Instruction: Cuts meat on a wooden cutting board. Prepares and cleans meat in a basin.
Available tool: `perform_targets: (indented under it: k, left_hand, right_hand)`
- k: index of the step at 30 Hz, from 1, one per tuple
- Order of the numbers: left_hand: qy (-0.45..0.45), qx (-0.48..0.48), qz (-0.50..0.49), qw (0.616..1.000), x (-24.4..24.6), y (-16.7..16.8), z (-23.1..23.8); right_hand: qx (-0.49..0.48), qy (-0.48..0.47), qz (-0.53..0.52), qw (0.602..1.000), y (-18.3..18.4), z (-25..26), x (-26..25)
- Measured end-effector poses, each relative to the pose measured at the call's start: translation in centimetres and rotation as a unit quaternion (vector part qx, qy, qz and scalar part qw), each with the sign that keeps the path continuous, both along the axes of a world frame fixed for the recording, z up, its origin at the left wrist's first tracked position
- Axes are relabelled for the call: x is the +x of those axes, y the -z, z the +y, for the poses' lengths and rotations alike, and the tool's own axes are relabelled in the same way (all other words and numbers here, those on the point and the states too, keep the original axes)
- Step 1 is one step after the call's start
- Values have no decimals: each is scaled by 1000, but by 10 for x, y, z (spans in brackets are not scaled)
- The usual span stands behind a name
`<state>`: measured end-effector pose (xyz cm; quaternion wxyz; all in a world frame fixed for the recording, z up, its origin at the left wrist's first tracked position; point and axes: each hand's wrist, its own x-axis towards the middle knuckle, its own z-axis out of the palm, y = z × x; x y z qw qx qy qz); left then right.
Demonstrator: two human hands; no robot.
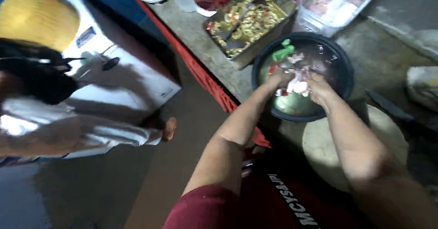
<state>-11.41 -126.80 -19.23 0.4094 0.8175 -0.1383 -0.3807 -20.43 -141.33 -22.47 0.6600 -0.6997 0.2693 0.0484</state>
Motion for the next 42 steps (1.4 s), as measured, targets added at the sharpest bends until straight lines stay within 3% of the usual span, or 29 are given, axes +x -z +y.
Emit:
perform_targets:
  k: [7,14,22,28,32,34,39,42]
  left_hand:
    - [30,0,-6,1000,5,8,-8]
    - [1,-10,10,1000,-3,11,-8]
    - [-62,-8,-4,998,-24,4,-7]
    - [-114,-45,-11,992,-34,14,-7]
    - [-180,-77,-2,981,-41,19,-1]
    - [-206,-94,-14,974,-45,23,2]
    - [-217,-137,-55,965,-51,31,2]
    - [-226,-128,-58,964,-53,26,4]
  right_hand:
    - [21,-37,-63,997,28,-18,5]
    - [-178,-74,-38,981,19,-17,8]
    - [-214,-26,-51,975,16,-17,7]
    - [-136,90,-49,985,15,-17,4]
    - [62,232,-36,970,10,-27,1]
    - [66,206,-34,976,13,-22,1]
    - [-84,-17,-37,996,17,-4,1]
    - [-19,-57,-54,997,16,-11,-3]
